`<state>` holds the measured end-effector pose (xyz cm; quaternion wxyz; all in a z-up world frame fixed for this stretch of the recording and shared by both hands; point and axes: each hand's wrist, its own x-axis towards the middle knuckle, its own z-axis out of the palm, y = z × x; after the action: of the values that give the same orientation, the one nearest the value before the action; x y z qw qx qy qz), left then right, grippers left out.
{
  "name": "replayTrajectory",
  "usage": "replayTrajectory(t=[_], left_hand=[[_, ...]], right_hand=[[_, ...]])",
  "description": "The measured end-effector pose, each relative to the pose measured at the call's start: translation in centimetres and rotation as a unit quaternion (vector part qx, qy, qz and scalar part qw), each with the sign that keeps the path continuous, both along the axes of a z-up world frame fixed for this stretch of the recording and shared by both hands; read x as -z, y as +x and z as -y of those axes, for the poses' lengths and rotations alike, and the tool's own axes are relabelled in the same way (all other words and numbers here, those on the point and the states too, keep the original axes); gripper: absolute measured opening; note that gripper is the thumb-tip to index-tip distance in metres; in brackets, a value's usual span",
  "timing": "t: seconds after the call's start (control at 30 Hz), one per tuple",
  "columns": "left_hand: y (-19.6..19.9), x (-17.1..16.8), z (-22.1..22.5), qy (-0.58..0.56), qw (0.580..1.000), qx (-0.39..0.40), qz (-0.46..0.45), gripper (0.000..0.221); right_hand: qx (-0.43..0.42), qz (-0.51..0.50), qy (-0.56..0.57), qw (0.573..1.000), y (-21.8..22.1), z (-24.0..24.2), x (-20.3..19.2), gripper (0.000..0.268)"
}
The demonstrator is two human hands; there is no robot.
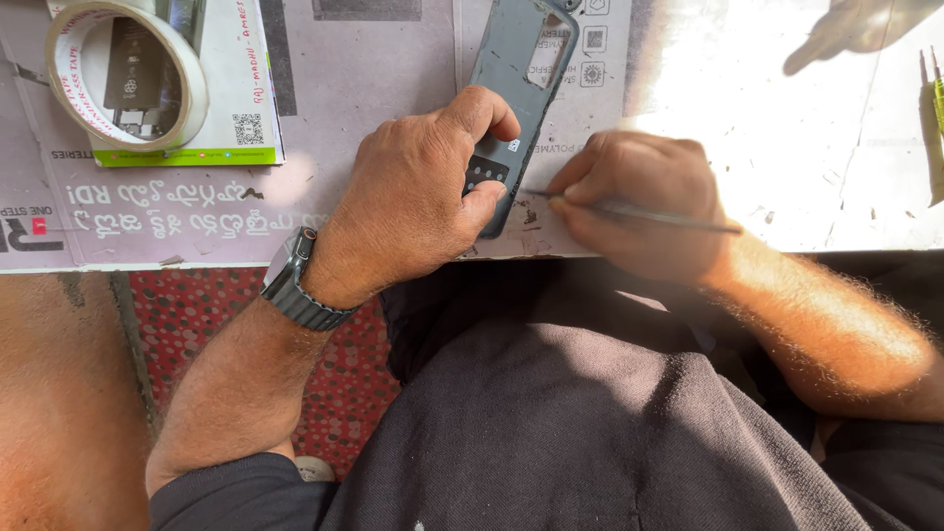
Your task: The person uses tweezers and a small screwdriver to scrape and remove adhesive residue from the inside of a gray phone case. They work methodically around the camera cutout and other areas, occasionally switching tools to continue the cleaning process.
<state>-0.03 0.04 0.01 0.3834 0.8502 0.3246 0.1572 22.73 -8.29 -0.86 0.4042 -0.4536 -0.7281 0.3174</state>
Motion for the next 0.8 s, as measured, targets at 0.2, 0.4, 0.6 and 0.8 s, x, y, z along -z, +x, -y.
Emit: replayTrajectory(t=[0.2,0.4,0.6,0.8], left_hand=[[-0.06,0.1,-0.02,0.003,1.0,0.003,0.005,0.038],[-0.09,-0.04,-0.13,-0.012,1.0,0.007,0.009,0.039],[0.07,-0.3,-0.07,-0.015,1.0,0.0,-0.008,0.039],[0.03,-0.22,-0.13,-0.007,1.0,0.0,-0.001,0.039]], right_hand=[[-0.077,0.041,-0.009,0.996,0.29,0.02,-0.81,0.03],[-0.046,0.058,0.014,0.997,0.15,-0.15,-0.52,0.027],[0.068,0.173,-0.091,0.978,-0.07,-0.01,-0.96,0.022],[-0.072,0.058,0.022,0.995,0.09,-0.27,-0.74,0.032]])
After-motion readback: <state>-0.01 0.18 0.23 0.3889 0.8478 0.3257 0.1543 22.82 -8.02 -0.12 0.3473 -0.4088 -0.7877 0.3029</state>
